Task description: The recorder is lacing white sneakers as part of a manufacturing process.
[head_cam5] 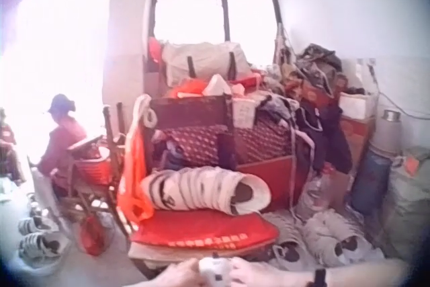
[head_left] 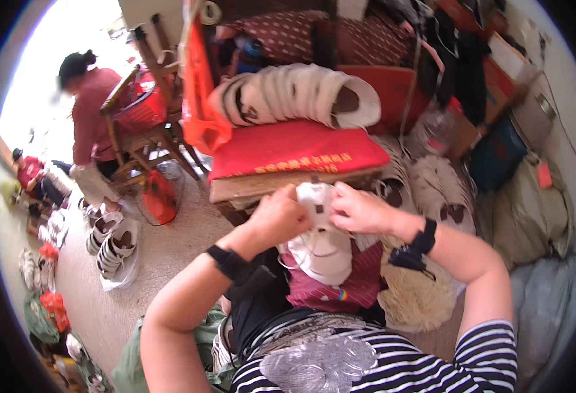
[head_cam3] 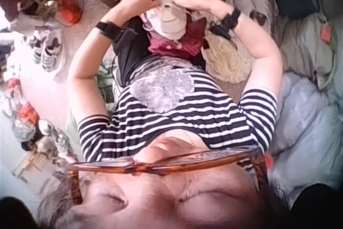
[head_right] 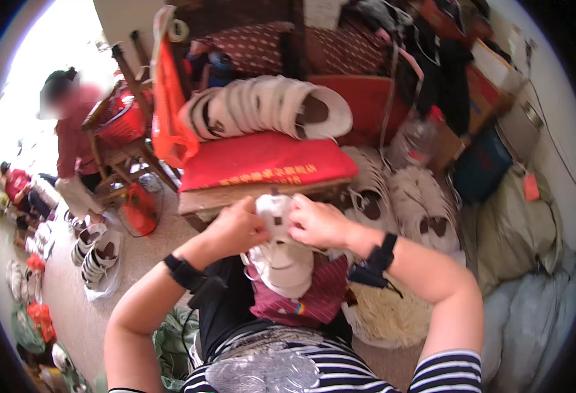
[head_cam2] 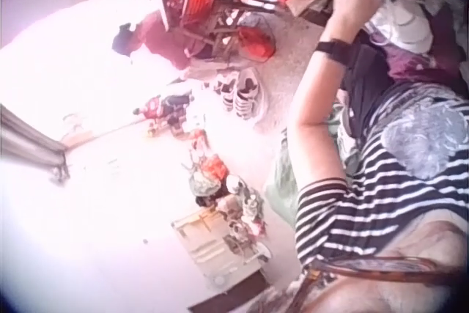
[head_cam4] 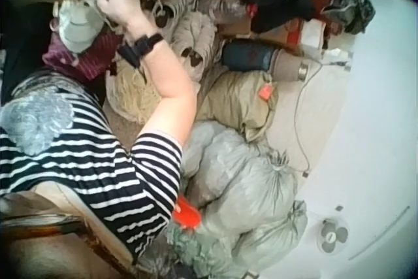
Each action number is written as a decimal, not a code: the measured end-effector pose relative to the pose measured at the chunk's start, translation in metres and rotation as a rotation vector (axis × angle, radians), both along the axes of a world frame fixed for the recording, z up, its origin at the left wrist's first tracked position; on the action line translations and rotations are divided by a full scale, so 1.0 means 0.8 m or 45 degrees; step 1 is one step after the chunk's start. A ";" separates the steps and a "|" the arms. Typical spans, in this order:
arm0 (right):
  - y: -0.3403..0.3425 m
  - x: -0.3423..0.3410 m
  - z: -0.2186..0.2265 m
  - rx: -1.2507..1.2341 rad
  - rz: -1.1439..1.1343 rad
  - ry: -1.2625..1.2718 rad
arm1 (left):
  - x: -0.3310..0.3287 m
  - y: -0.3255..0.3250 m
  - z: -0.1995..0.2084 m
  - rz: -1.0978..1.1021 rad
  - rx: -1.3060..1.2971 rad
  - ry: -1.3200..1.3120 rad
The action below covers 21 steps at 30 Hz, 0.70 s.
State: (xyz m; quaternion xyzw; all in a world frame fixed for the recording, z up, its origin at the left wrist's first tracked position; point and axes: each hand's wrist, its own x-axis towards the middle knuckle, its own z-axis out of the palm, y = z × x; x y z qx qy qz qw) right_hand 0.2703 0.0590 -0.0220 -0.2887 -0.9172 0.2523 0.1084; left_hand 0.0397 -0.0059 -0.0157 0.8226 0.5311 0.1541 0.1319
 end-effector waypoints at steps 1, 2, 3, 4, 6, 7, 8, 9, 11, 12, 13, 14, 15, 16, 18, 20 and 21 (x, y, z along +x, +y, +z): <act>0.002 -0.001 -0.005 -0.069 0.007 0.072 | 0.002 0.006 -0.007 0.022 -0.108 -0.014; 0.007 -0.001 -0.016 -0.147 0.026 0.142 | 0.003 0.010 -0.018 0.056 -0.219 -0.031; 0.013 -0.003 -0.035 -0.152 0.033 0.239 | 0.000 0.014 -0.037 0.065 -0.194 -0.082; 0.014 -0.001 -0.052 -0.159 0.026 0.338 | 0.002 0.015 -0.050 0.058 -0.164 -0.132; -0.005 -0.001 -0.052 -0.214 -0.229 0.396 | 0.013 0.006 -0.058 0.181 -0.048 -0.221; -0.011 -0.002 -0.051 -0.238 -0.277 0.430 | 0.019 -0.004 -0.060 0.268 0.040 -0.323; -0.017 -0.004 -0.049 -0.268 -0.338 0.458 | 0.026 -0.011 -0.066 0.342 0.125 -0.430; -0.023 -0.010 -0.042 -0.349 -0.382 0.509 | 0.030 -0.014 -0.070 0.434 0.149 -0.476; -0.027 -0.012 -0.033 -0.415 -0.414 0.554 | 0.041 -0.014 -0.067 0.558 0.070 -0.687; -0.027 -0.013 -0.031 -0.437 -0.410 0.558 | 0.044 -0.015 -0.067 0.624 0.023 -0.769; -0.025 -0.010 -0.031 -0.428 -0.403 0.557 | 0.046 -0.011 -0.069 0.638 0.016 -0.897; -0.026 -0.006 -0.033 -0.412 -0.339 0.568 | 0.049 -0.016 -0.073 0.637 0.027 -0.901; -0.027 -0.003 -0.031 -0.394 -0.279 0.578 | 0.053 -0.023 -0.078 0.620 0.010 -1.001; -0.028 -0.003 -0.019 -0.379 -0.281 0.580 | 0.055 -0.024 -0.076 0.595 -0.006 -1.098; -0.041 -0.005 0.025 -0.597 -0.233 0.534 | 0.064 -0.030 -0.029 0.547 0.131 -1.174; -0.050 -0.027 0.094 -0.963 -0.182 0.826 | 0.060 -0.028 0.027 0.453 0.208 -1.580; -0.043 -0.031 0.112 -0.924 -0.107 0.905 | 0.046 -0.028 0.068 0.374 0.529 -1.231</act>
